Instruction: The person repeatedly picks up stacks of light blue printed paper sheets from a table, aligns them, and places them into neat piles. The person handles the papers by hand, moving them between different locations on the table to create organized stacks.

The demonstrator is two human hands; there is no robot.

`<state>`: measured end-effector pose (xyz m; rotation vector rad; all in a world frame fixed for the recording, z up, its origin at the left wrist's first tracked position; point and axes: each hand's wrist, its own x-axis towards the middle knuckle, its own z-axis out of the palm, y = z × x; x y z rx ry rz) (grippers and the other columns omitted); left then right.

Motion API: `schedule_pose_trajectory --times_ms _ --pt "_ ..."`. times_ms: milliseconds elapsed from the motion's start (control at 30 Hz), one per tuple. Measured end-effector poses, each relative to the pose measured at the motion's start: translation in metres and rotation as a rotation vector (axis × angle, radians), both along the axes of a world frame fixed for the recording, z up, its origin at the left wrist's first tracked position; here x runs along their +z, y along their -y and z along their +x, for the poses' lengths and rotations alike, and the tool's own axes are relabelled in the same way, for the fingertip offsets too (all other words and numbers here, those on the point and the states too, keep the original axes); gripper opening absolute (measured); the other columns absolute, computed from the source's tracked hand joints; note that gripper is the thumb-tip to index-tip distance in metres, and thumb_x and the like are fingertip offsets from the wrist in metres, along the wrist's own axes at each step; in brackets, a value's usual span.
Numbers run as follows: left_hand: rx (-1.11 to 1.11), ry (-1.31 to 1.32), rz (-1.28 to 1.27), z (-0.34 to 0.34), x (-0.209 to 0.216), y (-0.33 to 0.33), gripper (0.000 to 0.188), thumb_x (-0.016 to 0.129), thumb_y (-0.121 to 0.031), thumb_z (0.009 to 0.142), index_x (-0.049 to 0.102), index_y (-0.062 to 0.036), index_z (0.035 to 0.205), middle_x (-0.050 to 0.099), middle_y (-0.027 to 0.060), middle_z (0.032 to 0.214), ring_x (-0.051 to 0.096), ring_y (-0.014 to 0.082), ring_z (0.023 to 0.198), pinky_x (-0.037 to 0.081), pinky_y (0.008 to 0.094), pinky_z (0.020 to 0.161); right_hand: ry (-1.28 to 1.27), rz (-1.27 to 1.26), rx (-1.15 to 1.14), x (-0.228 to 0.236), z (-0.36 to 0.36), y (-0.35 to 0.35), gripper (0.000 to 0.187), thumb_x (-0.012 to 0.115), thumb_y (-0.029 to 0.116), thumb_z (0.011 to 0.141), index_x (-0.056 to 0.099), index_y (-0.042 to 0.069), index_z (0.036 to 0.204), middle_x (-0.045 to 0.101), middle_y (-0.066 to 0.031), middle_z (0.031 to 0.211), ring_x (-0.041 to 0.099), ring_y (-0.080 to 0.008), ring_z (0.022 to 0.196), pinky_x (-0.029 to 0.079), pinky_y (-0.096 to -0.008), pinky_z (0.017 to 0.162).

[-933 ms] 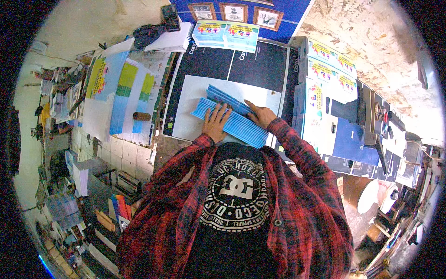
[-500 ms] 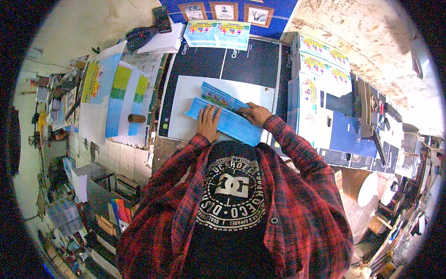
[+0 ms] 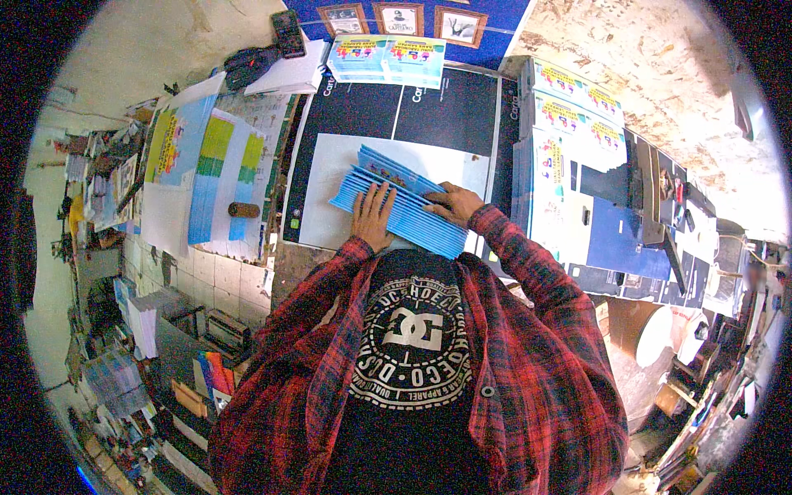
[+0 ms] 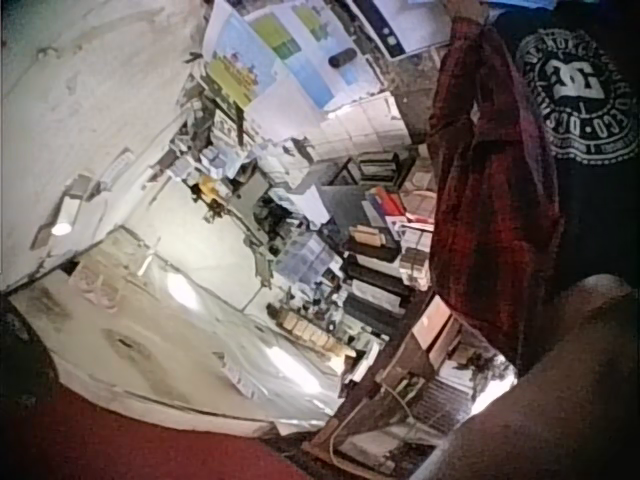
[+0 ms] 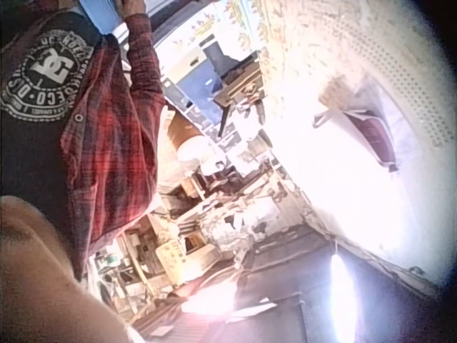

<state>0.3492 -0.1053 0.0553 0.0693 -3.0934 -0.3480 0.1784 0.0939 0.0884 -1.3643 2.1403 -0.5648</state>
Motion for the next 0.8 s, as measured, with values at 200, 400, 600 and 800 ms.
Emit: schedule_pose_trajectory --times_ms 200,400,600,800 --pt "-0.004 -0.002 0.002 -0.001 0.001 0.0 0.107 0.078 -0.03 0.062 0.015 -0.0133 0.147 0.015 0.0107 0.153 0.012 0.0303 0.141 0.009 0.0496 0.113 -0.032 -0.044 -0.024 -0.014 -0.003 -0.001 0.04 0.046 0.038 0.093 0.058 0.015 0.123 0.055 -0.0187 0.107 0.061 -0.0359 0.09 0.051 -0.0433 0.08" --pt "-0.009 0.05 -0.016 -0.003 0.008 0.0 0.101 0.074 -0.031 0.066 0.017 -0.0125 0.147 0.016 0.0107 0.153 0.013 0.03 0.141 0.007 0.0491 0.113 -0.013 0.01 0.032 -0.005 -0.006 0.008 0.036 0.046 0.031 0.092 0.056 0.018 0.124 0.05 -0.0207 0.11 0.059 -0.0389 0.092 0.051 -0.0462 0.08" --pt "-0.002 0.028 -0.012 -0.005 0.012 -0.002 0.093 0.069 -0.029 0.07 0.019 -0.0122 0.147 0.016 0.01 0.153 0.013 0.0291 0.141 0.006 0.0488 0.113 -0.077 0.005 0.084 -0.003 0.001 0.009 0.043 0.046 0.045 0.092 0.057 0.018 0.124 0.049 -0.0201 0.11 0.059 -0.0374 0.092 0.051 -0.0444 0.081" --pt "0.007 0.057 0.011 -0.006 0.011 -0.002 0.094 0.07 -0.026 0.07 0.017 -0.0124 0.147 0.013 0.0099 0.154 0.012 0.0291 0.142 0.006 0.0486 0.113 -0.082 -0.002 0.071 -0.007 0.0 0.009 0.047 0.046 0.05 0.091 0.058 0.019 0.123 0.049 -0.0194 0.108 0.059 -0.0361 0.095 0.05 -0.0438 0.081"
